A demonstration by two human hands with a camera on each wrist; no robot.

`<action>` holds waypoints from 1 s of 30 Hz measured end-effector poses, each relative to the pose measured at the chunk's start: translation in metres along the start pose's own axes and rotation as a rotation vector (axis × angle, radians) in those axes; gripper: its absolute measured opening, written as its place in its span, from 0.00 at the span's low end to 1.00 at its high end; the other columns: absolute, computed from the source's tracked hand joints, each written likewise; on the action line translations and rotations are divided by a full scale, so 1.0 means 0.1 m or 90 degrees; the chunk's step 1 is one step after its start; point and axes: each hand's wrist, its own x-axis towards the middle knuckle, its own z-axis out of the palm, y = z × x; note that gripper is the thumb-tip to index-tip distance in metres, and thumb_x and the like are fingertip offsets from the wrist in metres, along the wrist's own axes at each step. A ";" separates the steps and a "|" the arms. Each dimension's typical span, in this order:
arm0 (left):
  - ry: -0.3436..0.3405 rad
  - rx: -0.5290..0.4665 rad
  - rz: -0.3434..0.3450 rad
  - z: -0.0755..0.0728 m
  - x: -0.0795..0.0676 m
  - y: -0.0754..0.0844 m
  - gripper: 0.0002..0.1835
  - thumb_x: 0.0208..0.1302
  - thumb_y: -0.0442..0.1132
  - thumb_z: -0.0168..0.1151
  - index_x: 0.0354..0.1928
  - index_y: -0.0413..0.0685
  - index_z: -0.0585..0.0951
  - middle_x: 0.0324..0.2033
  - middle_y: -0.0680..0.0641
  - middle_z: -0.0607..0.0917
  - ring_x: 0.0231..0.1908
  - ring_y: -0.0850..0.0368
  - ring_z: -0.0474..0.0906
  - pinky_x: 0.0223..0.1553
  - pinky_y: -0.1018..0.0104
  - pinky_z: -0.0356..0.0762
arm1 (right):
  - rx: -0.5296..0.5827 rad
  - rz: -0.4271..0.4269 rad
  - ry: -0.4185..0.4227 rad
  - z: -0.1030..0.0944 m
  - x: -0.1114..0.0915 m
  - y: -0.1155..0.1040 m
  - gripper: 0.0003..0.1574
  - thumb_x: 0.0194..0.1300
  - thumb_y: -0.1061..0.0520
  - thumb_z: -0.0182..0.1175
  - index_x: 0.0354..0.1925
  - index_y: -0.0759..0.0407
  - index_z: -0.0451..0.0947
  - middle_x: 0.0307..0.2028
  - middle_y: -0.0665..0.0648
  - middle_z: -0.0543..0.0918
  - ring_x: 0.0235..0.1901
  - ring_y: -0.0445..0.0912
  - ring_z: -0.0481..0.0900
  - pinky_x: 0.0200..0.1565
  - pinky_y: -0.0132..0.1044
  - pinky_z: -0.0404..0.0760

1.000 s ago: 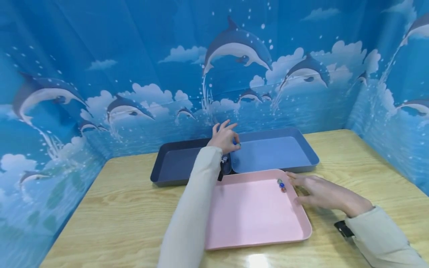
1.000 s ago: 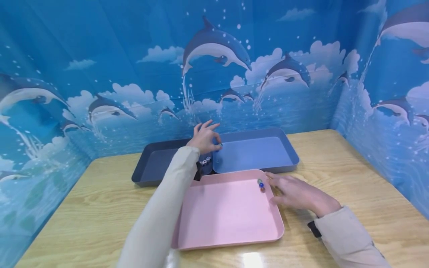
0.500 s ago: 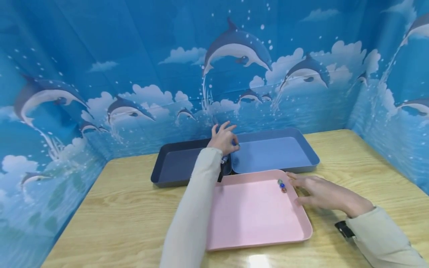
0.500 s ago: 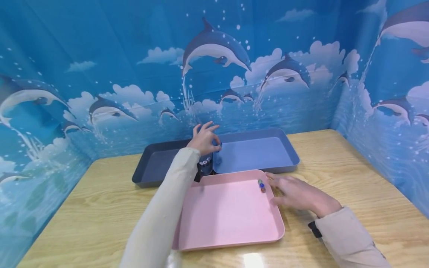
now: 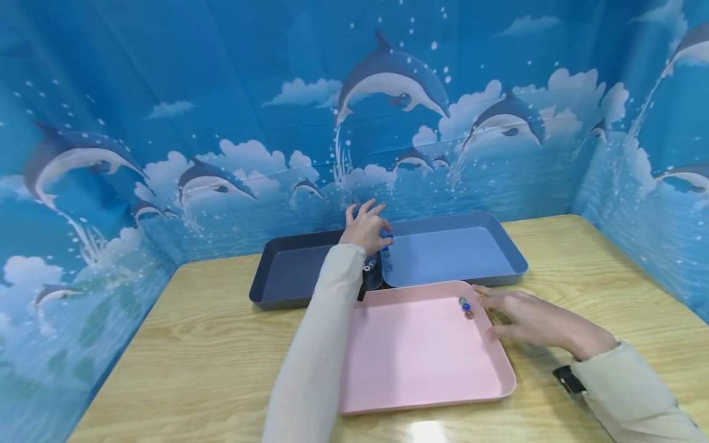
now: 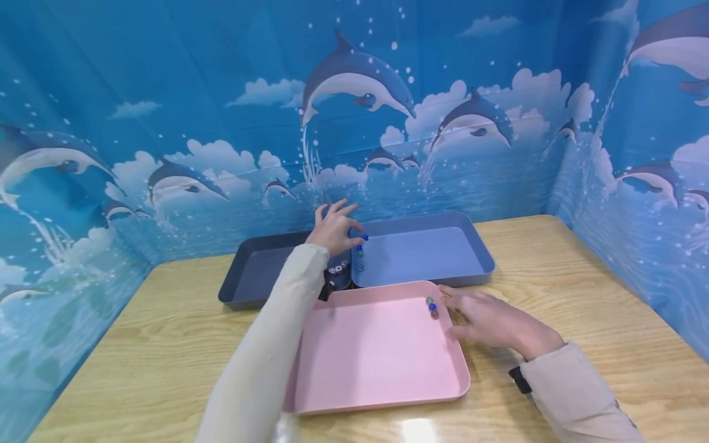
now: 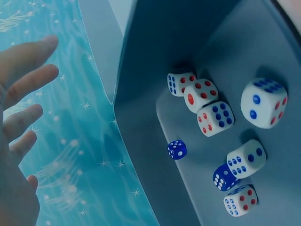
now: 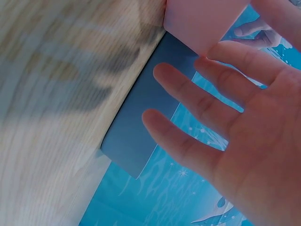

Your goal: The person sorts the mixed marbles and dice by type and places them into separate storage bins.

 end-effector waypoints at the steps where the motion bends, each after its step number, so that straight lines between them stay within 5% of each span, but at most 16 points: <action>1: -0.001 0.003 0.001 0.00 -0.01 0.00 0.15 0.65 0.51 0.71 0.51 0.56 0.90 0.75 0.49 0.65 0.78 0.49 0.47 0.74 0.40 0.37 | 0.001 0.000 0.000 0.00 0.00 0.00 0.28 0.64 0.55 0.71 0.60 0.65 0.81 0.69 0.78 0.63 0.65 0.72 0.67 0.59 0.64 0.73; 19: 0.014 -0.013 0.024 -0.02 -0.05 0.07 0.15 0.65 0.53 0.71 0.51 0.58 0.89 0.75 0.50 0.66 0.78 0.49 0.46 0.74 0.39 0.36 | 0.006 -0.007 0.001 -0.01 -0.01 0.01 0.31 0.65 0.54 0.70 0.62 0.67 0.78 0.69 0.79 0.63 0.65 0.72 0.67 0.58 0.64 0.73; 30: 0.019 0.043 0.200 -0.07 -0.18 0.48 0.13 0.66 0.52 0.70 0.50 0.61 0.90 0.74 0.49 0.67 0.77 0.48 0.48 0.74 0.42 0.40 | 0.014 -0.006 -0.009 -0.01 -0.01 0.02 0.28 0.65 0.54 0.70 0.61 0.65 0.80 0.69 0.80 0.63 0.65 0.73 0.67 0.58 0.65 0.73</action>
